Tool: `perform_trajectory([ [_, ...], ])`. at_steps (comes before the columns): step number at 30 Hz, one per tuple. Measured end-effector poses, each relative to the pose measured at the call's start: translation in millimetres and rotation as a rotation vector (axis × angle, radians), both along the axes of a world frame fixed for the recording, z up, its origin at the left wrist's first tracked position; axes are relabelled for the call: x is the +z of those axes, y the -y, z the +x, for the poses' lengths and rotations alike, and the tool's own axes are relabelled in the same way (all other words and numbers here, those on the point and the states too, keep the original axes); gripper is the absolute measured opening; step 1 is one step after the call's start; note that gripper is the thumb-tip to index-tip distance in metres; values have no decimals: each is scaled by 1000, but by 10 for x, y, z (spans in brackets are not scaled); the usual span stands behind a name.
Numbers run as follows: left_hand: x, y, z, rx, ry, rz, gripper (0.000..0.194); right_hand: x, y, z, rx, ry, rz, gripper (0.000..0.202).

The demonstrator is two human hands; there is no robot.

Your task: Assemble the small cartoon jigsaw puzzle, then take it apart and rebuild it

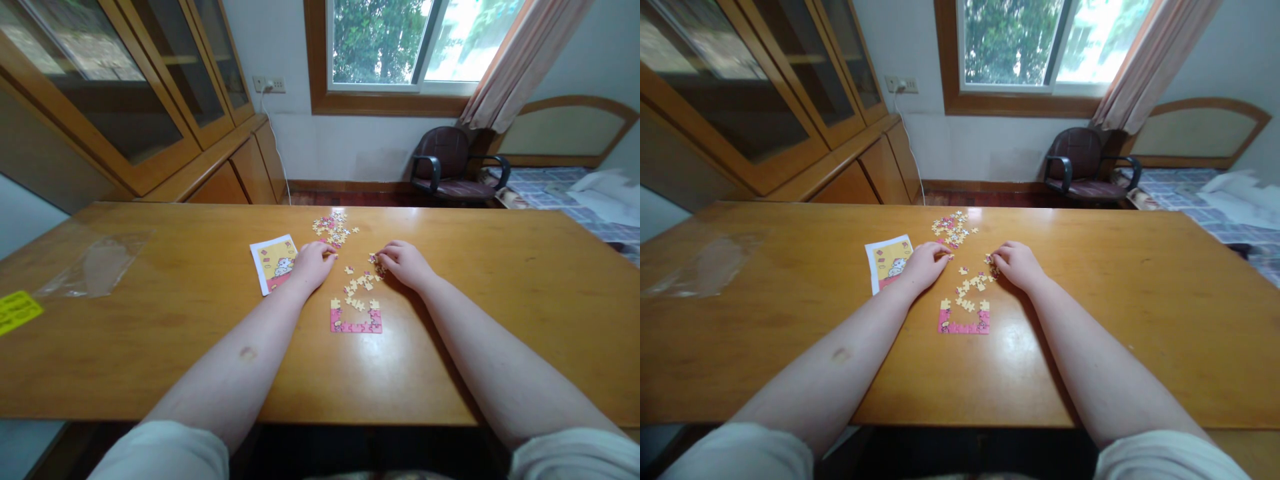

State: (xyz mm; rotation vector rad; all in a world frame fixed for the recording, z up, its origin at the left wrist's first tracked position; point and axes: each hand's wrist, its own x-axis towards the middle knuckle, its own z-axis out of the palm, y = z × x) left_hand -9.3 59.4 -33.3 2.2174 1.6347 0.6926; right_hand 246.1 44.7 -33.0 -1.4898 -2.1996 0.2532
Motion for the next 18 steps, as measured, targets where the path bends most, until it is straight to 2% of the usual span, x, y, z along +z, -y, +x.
perform_trajectory([
  [11,11,-1,-1,5,-19,3,20,-11,-1,0,25,32,-41,32],
  [18,14,4,1,39,-57,3,22,-7,-14,10,16,34,18,33],
])
